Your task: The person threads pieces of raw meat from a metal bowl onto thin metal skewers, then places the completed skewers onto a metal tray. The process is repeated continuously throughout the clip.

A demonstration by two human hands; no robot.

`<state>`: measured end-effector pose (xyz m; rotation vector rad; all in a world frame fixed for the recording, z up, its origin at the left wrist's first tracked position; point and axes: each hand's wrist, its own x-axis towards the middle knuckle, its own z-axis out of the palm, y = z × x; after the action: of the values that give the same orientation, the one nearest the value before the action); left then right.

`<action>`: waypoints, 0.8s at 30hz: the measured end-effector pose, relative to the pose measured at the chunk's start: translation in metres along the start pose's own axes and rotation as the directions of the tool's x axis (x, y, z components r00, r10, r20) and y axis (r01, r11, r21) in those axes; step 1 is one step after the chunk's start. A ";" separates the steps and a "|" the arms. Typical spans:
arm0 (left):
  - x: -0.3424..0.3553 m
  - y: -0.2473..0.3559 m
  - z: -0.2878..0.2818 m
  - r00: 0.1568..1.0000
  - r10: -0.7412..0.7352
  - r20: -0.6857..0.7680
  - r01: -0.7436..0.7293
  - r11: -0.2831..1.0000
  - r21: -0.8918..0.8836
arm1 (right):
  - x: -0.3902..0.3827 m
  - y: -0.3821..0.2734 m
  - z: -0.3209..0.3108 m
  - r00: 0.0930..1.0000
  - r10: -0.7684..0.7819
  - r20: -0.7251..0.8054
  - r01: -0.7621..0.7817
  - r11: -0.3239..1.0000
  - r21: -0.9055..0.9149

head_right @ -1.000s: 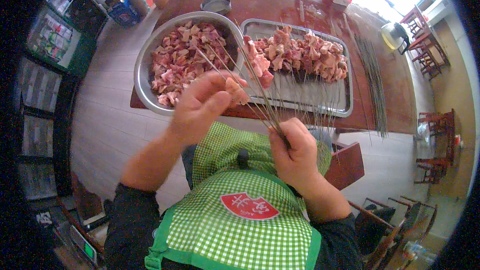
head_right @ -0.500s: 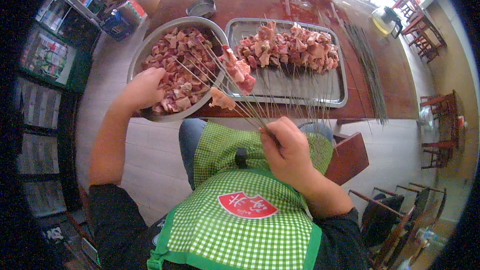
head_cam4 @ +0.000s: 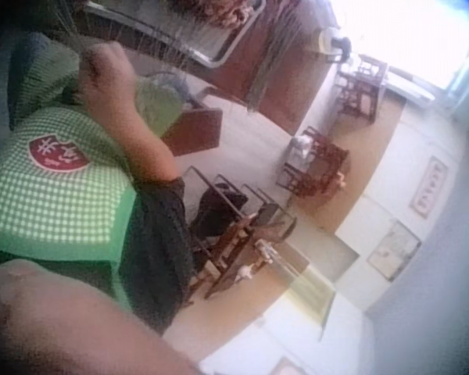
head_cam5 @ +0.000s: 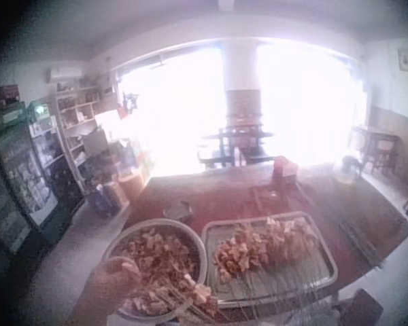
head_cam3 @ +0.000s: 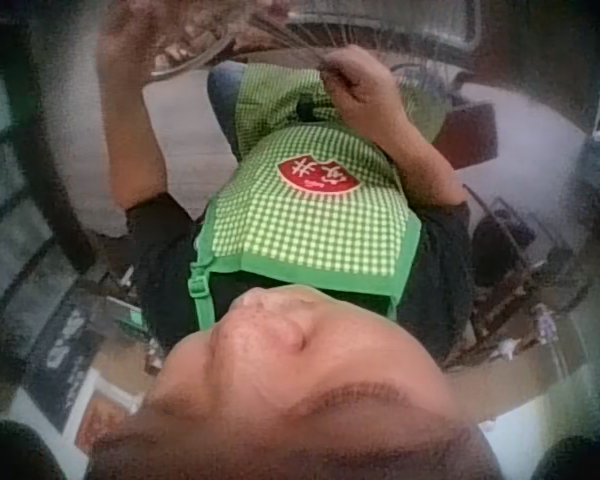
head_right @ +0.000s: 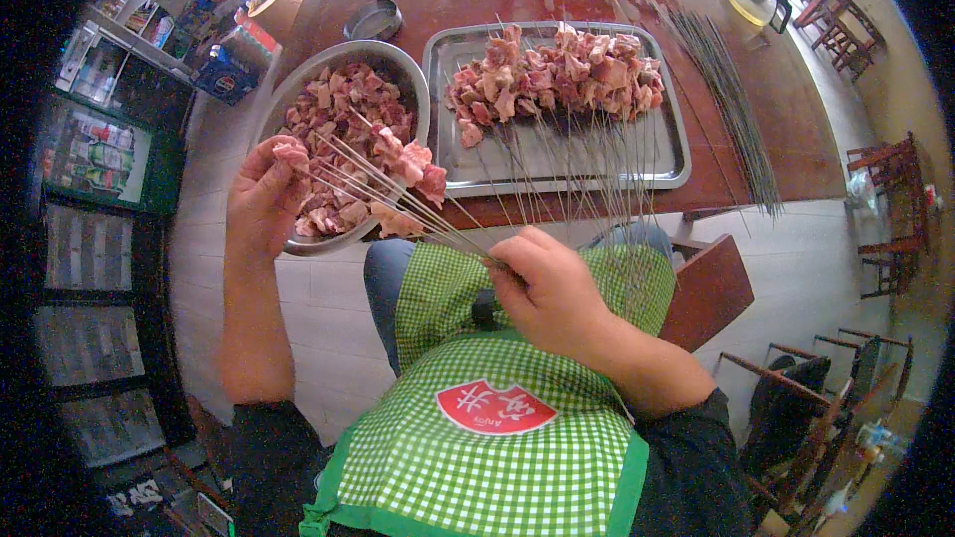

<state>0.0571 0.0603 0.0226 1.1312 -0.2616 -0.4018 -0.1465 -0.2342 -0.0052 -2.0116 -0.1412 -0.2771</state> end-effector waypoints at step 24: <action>-0.017 -0.047 0.059 0.971 0.240 0.001 -0.238 0.962 -0.134 | -0.007 0.003 -0.003 0.993 0.115 -0.010 -0.115 0.990 -0.081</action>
<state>0.0100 0.0022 0.0039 0.9523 -0.3765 -0.2111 -0.1531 -0.2378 -0.0090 -2.0908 -0.0107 -0.2177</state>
